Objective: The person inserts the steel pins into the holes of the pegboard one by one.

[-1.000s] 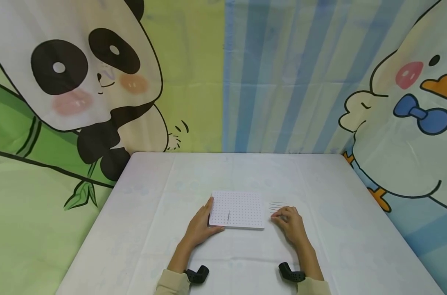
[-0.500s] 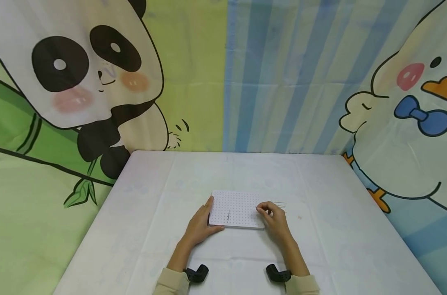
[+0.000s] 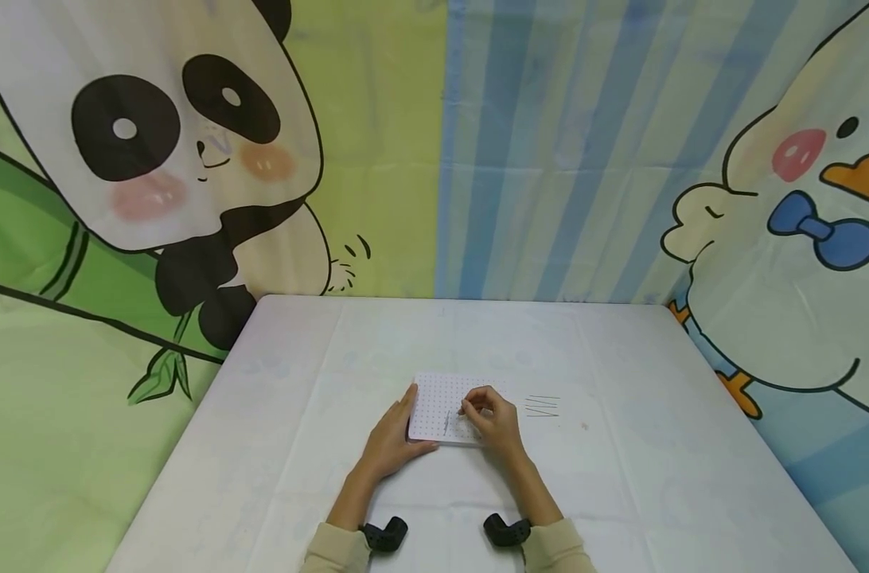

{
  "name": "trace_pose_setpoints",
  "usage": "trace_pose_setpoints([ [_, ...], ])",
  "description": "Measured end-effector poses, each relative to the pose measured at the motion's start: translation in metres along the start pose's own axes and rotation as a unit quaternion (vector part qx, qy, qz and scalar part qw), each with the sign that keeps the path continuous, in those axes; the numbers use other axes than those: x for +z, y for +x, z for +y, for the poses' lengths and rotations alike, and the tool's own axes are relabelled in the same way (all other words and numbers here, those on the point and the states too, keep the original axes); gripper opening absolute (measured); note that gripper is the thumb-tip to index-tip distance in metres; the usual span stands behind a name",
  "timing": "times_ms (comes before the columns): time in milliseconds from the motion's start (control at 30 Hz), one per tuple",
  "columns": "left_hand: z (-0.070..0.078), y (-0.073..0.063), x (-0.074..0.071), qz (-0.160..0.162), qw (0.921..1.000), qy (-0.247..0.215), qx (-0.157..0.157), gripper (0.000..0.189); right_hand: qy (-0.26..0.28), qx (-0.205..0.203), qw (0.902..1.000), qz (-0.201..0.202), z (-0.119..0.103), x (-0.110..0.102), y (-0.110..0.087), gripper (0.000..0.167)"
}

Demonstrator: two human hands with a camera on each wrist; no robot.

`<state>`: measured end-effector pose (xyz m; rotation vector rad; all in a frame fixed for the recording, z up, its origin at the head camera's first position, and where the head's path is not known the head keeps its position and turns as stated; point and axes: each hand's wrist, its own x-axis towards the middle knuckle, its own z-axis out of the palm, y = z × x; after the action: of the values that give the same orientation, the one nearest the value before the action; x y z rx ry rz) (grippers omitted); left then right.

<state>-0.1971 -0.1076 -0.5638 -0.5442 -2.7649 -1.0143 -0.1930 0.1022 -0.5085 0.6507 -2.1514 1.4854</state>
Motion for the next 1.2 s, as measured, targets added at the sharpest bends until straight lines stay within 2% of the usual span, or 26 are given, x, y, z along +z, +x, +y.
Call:
trace_pose_setpoints([
  [167,-0.002,0.000,0.000,0.000,1.0000,0.003,0.006,0.109,0.011,-0.029,0.9995,-0.010,-0.002,0.012,0.003,0.009],
  [400,-0.002,0.001,0.001,0.005,0.9999,0.002,0.009,0.109,-0.012,-0.042,0.9990,0.003,0.038,0.026,-0.002,0.013],
  [533,-0.001,0.001,0.000,0.006,0.9999,0.000,0.011,0.109,-0.026,-0.053,0.9982,0.000,0.039,0.026,-0.002,0.013],
  [767,-0.002,0.000,0.001,0.005,0.9999,-0.001,0.011,0.109,-0.048,-0.038,0.9978,-0.027,0.040,0.026,-0.004,0.011],
  [1200,-0.001,0.000,-0.001,0.005,0.9999,0.003,0.010,0.109,-0.059,-0.033,0.9971,-0.033,0.039,0.026,-0.003,0.014],
])
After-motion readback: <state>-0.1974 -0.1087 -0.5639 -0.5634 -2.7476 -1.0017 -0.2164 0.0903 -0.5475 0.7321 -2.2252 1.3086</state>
